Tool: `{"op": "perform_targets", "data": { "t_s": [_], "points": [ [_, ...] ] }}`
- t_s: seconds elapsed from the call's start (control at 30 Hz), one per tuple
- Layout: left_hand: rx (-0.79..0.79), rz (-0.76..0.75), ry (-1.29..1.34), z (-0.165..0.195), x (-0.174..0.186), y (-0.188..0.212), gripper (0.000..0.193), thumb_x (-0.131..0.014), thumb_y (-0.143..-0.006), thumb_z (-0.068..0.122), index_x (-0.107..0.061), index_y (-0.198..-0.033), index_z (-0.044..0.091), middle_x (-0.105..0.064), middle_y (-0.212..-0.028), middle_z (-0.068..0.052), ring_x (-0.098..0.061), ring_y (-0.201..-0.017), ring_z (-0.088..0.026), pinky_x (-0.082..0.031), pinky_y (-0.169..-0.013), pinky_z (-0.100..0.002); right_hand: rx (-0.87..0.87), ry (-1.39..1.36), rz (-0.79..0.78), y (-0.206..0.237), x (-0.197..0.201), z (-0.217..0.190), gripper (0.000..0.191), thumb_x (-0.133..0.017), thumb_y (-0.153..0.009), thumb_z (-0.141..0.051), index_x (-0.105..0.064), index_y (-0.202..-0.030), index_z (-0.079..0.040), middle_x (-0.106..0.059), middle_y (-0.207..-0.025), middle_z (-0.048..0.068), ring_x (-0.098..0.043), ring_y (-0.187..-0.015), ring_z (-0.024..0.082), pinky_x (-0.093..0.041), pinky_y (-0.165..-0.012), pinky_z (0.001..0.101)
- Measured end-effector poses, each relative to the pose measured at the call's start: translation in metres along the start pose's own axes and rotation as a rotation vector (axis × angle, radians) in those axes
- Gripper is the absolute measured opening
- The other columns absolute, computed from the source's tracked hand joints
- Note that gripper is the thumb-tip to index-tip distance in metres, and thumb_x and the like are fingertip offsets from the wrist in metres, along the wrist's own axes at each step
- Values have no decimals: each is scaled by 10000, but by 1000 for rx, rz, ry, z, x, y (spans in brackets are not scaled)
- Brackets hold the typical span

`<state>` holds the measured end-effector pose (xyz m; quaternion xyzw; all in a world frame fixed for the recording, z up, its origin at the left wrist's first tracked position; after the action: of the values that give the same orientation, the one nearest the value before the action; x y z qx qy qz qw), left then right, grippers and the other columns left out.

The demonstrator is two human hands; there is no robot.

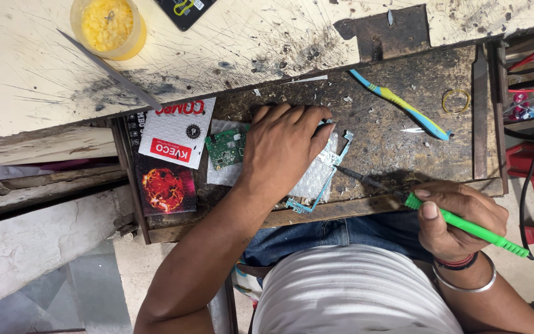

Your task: The person scrapes adhesive from a smartphone screen, then uses a soldering iron to work on a small circuit board and a phone frame. The person then returns to scraping adhesive from the screen.

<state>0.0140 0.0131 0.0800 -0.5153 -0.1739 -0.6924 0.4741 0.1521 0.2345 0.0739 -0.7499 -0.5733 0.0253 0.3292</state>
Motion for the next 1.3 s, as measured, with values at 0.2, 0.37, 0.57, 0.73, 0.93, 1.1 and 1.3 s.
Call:
{"op": "perform_targets", "data": {
  "t_s": [0.2,0.37,0.57,0.73,0.93,1.1,1.3],
  "points": [
    [0,-1,-2,0,0,0,210,-679,-999,330,-689,-1083,137,-731,-911,-27,-665,-898,-217,-457,-859,-406,20,-8,-5,-1,0,-1,260,-699,-1086,-192,-631,-955,22,-720,-862,175,-755,-776,239,-614,-716,285],
    [0,3,-4,0,0,1,207,-681,-999,333,-690,-1081,143,-730,-909,-22,-665,-902,-215,-458,-864,-404,16,-12,-16,-1,-1,-1,266,-695,-1080,-198,-628,-947,22,-717,-860,175,-754,-774,240,-618,-710,284],
    [2,-1,-8,0,-1,1,209,-679,-996,333,-691,-1084,144,-729,-909,-20,-665,-905,-213,-458,-866,-404,-10,8,1,1,0,2,241,-690,-1077,-174,-642,-955,28,-718,-855,176,-751,-760,234,-602,-687,272],
    [10,-8,-4,-1,-2,1,212,-680,-1000,335,-693,-1092,145,-732,-917,-22,-665,-911,-214,-455,-869,-406,-13,25,2,3,0,2,232,-691,-1080,-168,-646,-960,25,-721,-860,178,-750,-758,229,-597,-684,266],
    [10,-17,-6,-2,-3,2,211,-677,-997,329,-688,-1099,145,-732,-926,-18,-667,-921,-208,-457,-882,-405,-12,37,-7,1,0,0,238,-683,-1086,-177,-646,-966,26,-717,-860,180,-754,-772,236,-602,-690,275],
    [15,-20,-9,-2,-4,2,208,-678,-999,332,-687,-1095,148,-733,-924,-18,-666,-920,-211,-456,-879,-404,21,-25,-26,-2,-3,-3,268,-679,-1095,-204,-620,-956,17,-709,-855,174,-752,-774,243,-625,-723,297],
    [14,-22,-6,-2,-3,1,206,-675,-999,330,-686,-1097,148,-734,-925,-17,-667,-919,-209,-457,-880,-402,6,4,-7,0,-1,-1,272,-680,-1091,-206,-629,-956,25,-712,-850,177,-747,-758,247,-615,-711,294]
  ]
}}
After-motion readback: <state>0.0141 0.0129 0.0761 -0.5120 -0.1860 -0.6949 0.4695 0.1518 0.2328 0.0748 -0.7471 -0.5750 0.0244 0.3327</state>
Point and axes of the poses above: each hand's wrist, its own y-axis away from the middle knuckle, its own x-axis out of the back of the hand, z = x × y, the point moved 9 cm from there along -y, towards the middle knuckle
